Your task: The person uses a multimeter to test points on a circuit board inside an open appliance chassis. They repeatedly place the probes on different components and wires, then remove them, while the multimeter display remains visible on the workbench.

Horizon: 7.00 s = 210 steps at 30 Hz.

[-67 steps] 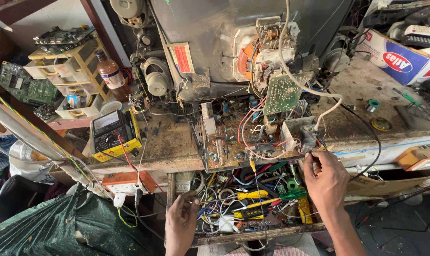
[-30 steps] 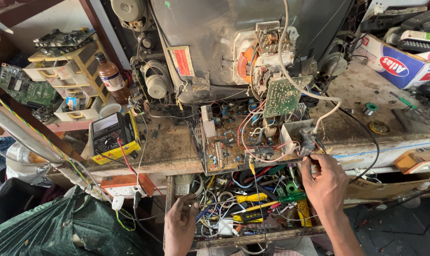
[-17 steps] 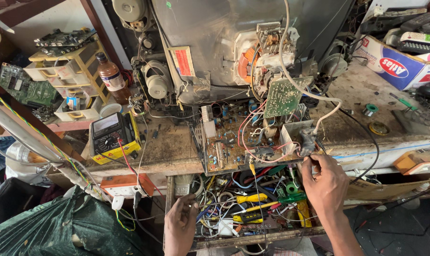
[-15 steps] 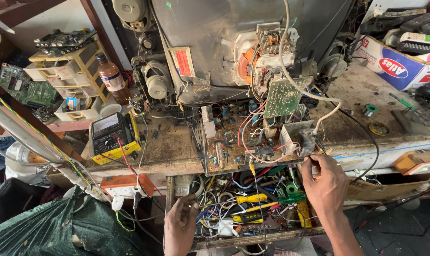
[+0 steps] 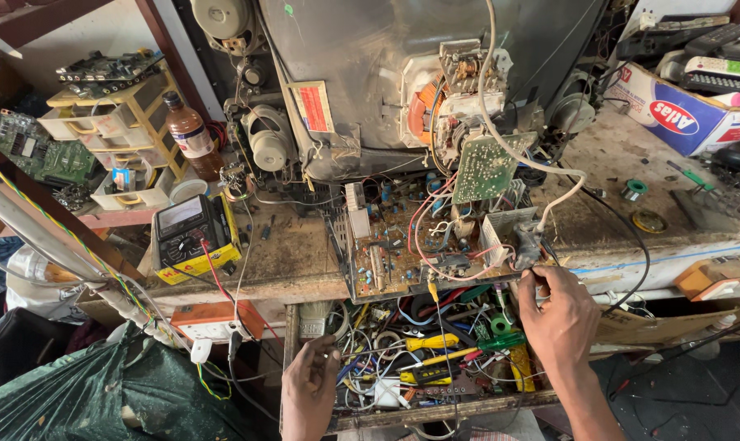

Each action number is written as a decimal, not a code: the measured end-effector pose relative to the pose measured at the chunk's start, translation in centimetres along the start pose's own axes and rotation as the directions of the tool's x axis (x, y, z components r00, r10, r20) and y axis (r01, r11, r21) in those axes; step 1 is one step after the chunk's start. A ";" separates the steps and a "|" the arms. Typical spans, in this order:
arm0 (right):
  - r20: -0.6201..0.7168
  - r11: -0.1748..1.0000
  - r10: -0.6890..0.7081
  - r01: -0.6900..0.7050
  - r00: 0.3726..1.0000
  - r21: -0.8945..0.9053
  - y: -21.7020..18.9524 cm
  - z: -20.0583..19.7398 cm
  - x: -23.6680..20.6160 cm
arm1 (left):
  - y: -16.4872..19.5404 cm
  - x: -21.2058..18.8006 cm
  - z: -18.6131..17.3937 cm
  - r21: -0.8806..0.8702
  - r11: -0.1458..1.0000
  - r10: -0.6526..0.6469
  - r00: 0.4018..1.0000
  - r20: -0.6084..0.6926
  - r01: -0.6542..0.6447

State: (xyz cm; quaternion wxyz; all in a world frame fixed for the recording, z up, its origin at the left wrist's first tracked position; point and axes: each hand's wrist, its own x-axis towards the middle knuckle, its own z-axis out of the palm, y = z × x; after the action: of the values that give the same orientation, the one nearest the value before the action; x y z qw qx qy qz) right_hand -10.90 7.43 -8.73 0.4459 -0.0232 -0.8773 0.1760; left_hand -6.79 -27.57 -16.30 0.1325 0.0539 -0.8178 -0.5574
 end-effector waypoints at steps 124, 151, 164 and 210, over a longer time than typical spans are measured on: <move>0.036 0.992 -0.122 0.123 0.992 -0.036 -5.1 -1.2 -0.2 | -2.1 6.8 -19.8 0.621 0.742 0.449 0.875 -0.181 -0.252; 0.006 0.992 -0.050 0.048 0.999 0.115 -5.3 -1.1 -0.3 | -4.1 7.6 -18.2 0.621 0.748 0.441 0.873 -0.205 -0.232; -0.132 0.948 -0.046 0.085 0.990 0.308 -3.4 0.6 -1.2 | -3.1 8.3 -15.9 0.599 0.772 0.408 0.889 -0.209 -0.214; -0.125 0.938 -0.014 0.056 0.992 0.341 4.0 -1.3 -0.9 | 1.2 6.5 -8.6 0.579 0.792 0.379 0.899 -0.217 -0.194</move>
State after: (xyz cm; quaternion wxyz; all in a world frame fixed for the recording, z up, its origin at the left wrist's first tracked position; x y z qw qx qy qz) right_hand -9.78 11.37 -10.07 0.4985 0.0599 -0.8047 0.3167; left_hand -10.60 -36.35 -11.23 0.3274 0.0530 -0.9072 -0.2589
